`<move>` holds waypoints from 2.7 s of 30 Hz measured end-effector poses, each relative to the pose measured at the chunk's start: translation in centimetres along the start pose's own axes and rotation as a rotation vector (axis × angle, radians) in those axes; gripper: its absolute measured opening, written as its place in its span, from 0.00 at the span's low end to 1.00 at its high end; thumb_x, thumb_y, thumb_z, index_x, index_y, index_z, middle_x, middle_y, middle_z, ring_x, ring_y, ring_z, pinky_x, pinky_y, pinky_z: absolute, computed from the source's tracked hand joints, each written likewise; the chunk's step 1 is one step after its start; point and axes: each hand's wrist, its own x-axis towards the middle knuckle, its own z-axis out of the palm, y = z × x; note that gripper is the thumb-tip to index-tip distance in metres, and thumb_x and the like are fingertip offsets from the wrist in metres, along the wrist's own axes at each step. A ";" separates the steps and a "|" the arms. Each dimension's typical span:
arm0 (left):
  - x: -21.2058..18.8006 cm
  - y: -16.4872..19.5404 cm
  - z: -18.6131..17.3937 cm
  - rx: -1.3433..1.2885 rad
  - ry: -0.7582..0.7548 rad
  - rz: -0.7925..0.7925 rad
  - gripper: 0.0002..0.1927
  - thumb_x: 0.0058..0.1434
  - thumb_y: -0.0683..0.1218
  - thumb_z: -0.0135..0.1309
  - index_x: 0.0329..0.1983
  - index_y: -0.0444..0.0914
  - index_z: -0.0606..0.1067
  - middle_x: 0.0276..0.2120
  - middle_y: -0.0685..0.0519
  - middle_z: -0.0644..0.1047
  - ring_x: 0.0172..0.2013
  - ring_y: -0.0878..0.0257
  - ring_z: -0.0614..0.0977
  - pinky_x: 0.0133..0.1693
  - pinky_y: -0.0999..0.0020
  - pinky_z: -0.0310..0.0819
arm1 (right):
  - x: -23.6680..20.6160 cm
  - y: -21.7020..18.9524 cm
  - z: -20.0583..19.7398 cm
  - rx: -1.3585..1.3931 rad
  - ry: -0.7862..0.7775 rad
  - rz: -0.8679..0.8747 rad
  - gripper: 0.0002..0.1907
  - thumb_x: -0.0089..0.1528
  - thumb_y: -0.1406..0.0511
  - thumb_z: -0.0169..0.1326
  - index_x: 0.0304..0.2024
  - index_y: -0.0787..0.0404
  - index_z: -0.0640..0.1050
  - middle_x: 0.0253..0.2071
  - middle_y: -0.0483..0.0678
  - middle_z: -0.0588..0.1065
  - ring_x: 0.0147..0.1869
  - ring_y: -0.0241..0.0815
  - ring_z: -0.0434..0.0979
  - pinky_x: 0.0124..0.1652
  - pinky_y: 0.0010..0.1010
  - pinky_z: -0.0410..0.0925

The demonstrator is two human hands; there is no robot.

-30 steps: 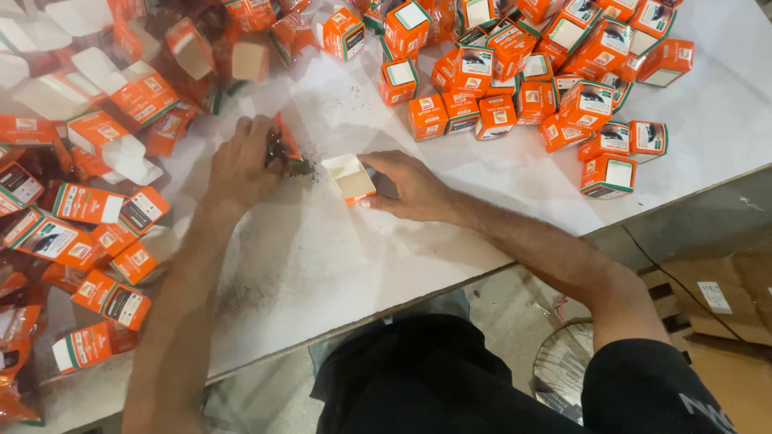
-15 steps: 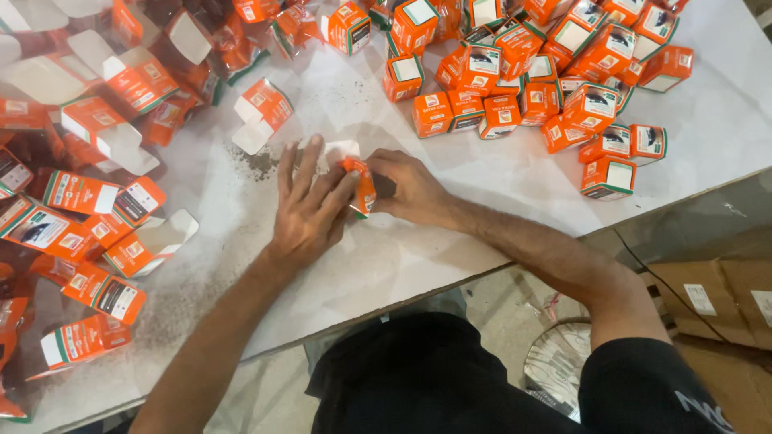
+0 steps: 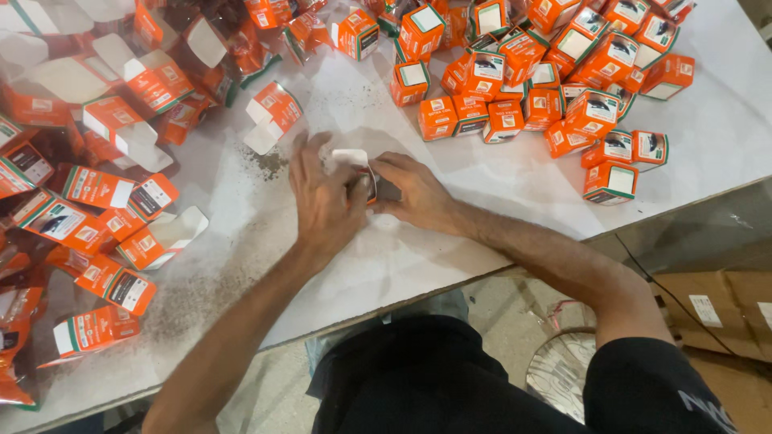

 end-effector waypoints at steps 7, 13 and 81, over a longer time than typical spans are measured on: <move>-0.1 -2.6 2.8 -0.710 -0.053 -0.545 0.19 0.57 0.36 0.56 0.52 0.33 0.69 0.38 0.50 0.77 0.34 0.66 0.79 0.33 0.70 0.76 | -0.2 -0.1 0.4 0.115 0.028 0.154 0.40 0.54 0.60 0.72 0.63 0.64 0.66 0.55 0.54 0.75 0.59 0.56 0.76 0.55 0.43 0.70; -0.3 -3.4 2.4 -0.700 -0.191 -0.534 0.14 0.59 0.36 0.53 0.50 0.33 0.75 0.29 0.55 0.75 0.26 0.70 0.73 0.27 0.72 0.68 | -0.3 -0.8 0.2 -0.032 0.014 -0.008 0.32 0.55 0.65 0.70 0.59 0.60 0.74 0.56 0.53 0.75 0.58 0.55 0.76 0.53 0.41 0.72; 5.0 -9.4 -3.2 0.115 0.010 -0.124 0.36 0.57 0.39 0.58 0.69 0.26 0.64 0.59 0.34 0.72 0.63 0.34 0.68 0.64 0.41 0.57 | 0.4 0.5 -5.6 -0.690 0.581 -0.199 0.41 0.68 0.60 0.68 0.73 0.59 0.57 0.74 0.67 0.48 0.79 0.68 0.50 0.74 0.58 0.52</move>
